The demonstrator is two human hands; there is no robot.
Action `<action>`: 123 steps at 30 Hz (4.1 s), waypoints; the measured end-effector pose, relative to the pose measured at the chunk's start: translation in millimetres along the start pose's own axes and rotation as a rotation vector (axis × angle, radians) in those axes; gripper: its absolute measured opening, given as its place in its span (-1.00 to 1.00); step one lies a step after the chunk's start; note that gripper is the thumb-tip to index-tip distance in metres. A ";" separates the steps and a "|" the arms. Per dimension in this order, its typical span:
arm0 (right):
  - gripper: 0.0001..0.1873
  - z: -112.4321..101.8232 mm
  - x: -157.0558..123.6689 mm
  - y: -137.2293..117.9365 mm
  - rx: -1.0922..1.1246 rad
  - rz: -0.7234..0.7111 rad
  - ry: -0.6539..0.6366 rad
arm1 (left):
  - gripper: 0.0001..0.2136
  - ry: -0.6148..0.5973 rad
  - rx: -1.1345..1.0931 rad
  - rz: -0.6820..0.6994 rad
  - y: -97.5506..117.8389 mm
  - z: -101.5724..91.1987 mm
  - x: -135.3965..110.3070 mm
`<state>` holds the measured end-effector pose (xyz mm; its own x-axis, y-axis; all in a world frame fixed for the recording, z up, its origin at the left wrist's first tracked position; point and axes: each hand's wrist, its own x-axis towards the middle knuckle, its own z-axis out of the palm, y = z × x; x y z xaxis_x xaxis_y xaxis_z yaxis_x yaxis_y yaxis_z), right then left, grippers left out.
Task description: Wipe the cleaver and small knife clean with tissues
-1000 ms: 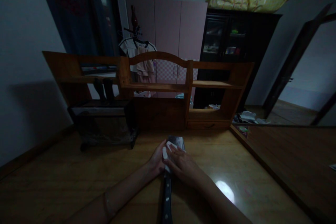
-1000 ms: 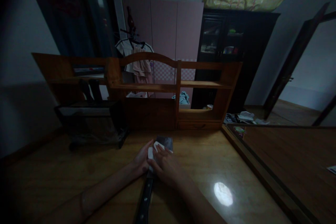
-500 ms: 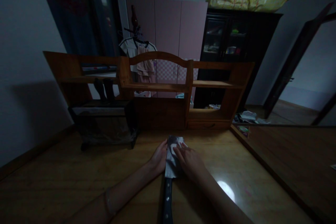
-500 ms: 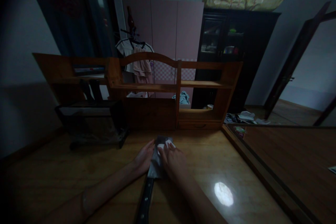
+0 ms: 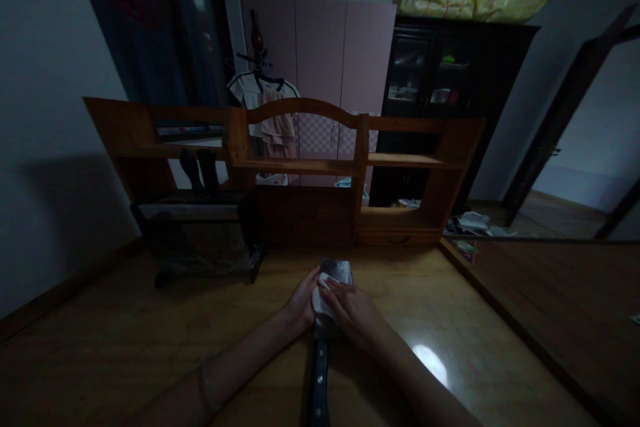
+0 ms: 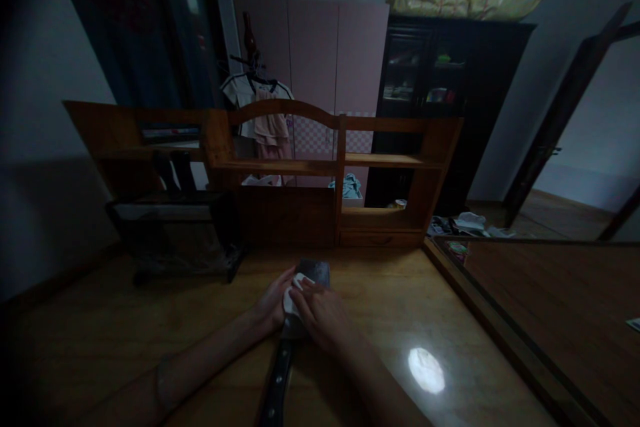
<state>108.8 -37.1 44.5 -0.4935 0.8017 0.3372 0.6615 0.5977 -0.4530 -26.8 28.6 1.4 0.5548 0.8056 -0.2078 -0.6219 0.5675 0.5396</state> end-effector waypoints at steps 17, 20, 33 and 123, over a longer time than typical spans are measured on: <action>-0.47 -0.1 1.0 16.2 -0.351 0.277 0.010 | -0.72 -0.087 -0.011 -0.009 -0.9 -2.1 -4.7; -0.44 0.9 1.6 15.4 -0.337 0.303 0.033 | -0.72 -0.079 -0.016 -0.019 -1.2 -4.4 -3.6; -0.49 4.4 -0.6 17.3 -0.252 0.239 0.041 | -0.70 -0.055 0.020 -0.059 -1.2 -2.4 -6.2; -0.56 13.6 -2.8 27.8 -0.277 0.149 0.023 | -0.72 -0.003 0.001 -0.058 -1.2 1.9 -8.3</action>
<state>120.9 -22.7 19.8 -0.3683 0.8785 0.3041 0.8559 0.4482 -0.2580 -29.6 21.0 4.0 0.5919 0.7706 -0.2362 -0.5880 0.6133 0.5274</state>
